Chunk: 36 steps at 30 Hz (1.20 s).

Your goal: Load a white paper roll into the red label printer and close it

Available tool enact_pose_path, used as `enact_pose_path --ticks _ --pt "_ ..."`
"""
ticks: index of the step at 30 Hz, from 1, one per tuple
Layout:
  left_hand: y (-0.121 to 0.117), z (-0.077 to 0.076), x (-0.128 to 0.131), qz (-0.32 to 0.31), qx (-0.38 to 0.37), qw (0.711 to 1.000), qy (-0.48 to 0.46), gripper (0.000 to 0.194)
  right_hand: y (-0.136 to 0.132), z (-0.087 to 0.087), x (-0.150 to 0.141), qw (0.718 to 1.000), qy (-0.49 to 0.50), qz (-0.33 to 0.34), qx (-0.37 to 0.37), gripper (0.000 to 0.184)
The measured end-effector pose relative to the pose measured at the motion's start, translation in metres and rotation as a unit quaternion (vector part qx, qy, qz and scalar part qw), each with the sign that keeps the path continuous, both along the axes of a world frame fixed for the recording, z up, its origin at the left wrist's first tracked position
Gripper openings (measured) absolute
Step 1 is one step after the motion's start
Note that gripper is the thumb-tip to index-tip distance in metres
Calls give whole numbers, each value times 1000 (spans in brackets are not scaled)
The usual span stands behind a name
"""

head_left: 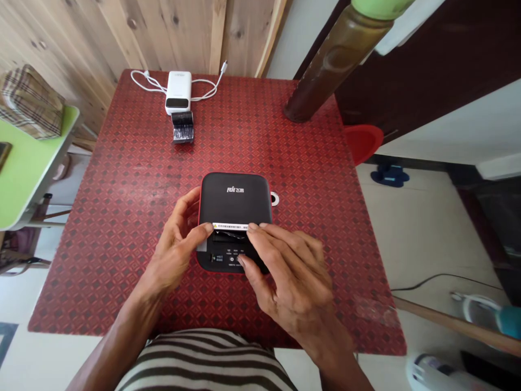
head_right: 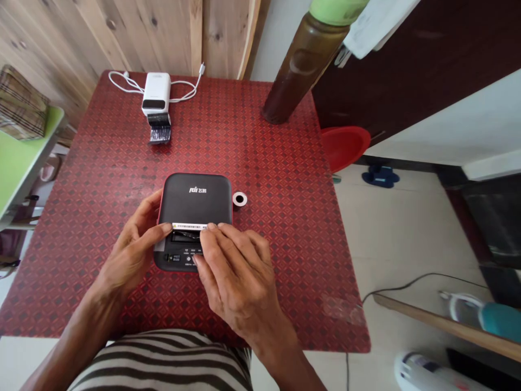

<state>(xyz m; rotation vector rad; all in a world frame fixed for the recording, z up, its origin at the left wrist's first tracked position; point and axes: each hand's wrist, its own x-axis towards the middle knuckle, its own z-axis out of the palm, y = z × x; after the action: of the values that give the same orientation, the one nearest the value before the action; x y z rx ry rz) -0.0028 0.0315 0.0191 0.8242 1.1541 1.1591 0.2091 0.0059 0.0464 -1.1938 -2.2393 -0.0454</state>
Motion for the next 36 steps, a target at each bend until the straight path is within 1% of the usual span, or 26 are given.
enact_pose_path --ticks 4,7,10,12,14,16,19,23,28,36 --pt "0 -2 -1 -6 -10 1000 -9 66 -1 -4 2 1000 23 2 -8 30" --pt "-6 -6 -3 -1 -18 1000 -8 67 -7 -9 7 998 67 -4 -7 40" --pt "-19 -10 -8 7 -17 1000 -7 60 -18 -18 13 990 131 -49 -1 53" --pt "-28 -11 -11 -1 -20 1000 -5 58 -29 -28 15 978 183 -96 -28 57" --pt "-35 -12 -13 -7 -18 1000 -1 57 -40 -39 15 965 211 -131 -82 59" --pt "-38 -11 -14 -7 -18 1000 7 55 -49 -50 11 960 205 -142 -125 62" --pt "-35 -9 -13 -1 -21 999 36 53 -56 -61 4 964 183 -134 -136 65" --pt "-31 -5 -10 -1 -23 998 51 54 -55 -65 -2 968 182 -129 -119 68" --pt "-32 -1 -3 31 -38 998 37 53 -52 -67 -3 969 184 -124 -108 69" --pt "-27 3 4 58 -55 997 24 53 -52 -68 -7 969 186 -132 -94 71"
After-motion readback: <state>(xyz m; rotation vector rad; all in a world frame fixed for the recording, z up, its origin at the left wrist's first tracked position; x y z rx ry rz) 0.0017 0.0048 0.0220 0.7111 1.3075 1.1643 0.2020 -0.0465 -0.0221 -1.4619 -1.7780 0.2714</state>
